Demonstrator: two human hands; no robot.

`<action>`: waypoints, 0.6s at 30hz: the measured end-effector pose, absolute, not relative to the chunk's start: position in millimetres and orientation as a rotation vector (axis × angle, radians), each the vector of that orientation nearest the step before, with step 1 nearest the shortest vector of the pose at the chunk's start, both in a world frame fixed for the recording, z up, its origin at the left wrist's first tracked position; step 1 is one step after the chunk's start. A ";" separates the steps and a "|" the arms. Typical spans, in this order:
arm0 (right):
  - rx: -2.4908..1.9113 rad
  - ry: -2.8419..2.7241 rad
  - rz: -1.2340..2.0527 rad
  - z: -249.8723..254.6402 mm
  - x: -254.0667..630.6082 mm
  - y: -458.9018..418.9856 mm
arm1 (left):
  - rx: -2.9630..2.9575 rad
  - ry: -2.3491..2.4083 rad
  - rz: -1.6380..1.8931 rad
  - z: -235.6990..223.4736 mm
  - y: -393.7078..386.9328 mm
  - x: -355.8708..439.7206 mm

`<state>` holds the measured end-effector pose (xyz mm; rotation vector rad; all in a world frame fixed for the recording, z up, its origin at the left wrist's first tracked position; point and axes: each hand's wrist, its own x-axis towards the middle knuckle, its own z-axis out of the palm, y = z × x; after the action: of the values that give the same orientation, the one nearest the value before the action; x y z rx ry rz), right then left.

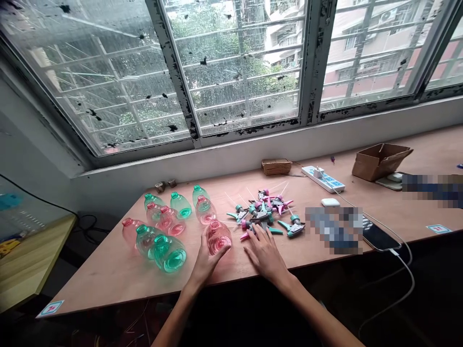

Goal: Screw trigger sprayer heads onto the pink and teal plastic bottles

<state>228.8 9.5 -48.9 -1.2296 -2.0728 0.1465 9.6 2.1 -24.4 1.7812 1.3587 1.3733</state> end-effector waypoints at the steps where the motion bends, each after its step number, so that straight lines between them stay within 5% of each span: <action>1: -1.228 -2.082 0.145 -49.8 228.8 10.1 | 1.761 1.319 1.366 -26.2 4.6 8.6; 18: -1.170 -1.901 0.355 -49.7 233.6 12.3 | 1.340 1.225 1.588 -16.3 -1.7 -1.6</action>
<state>233.6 12.3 -49.7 -1.1701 -1.9012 0.3553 -1.6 -1.7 -16.3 1.3401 1.2250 1.5876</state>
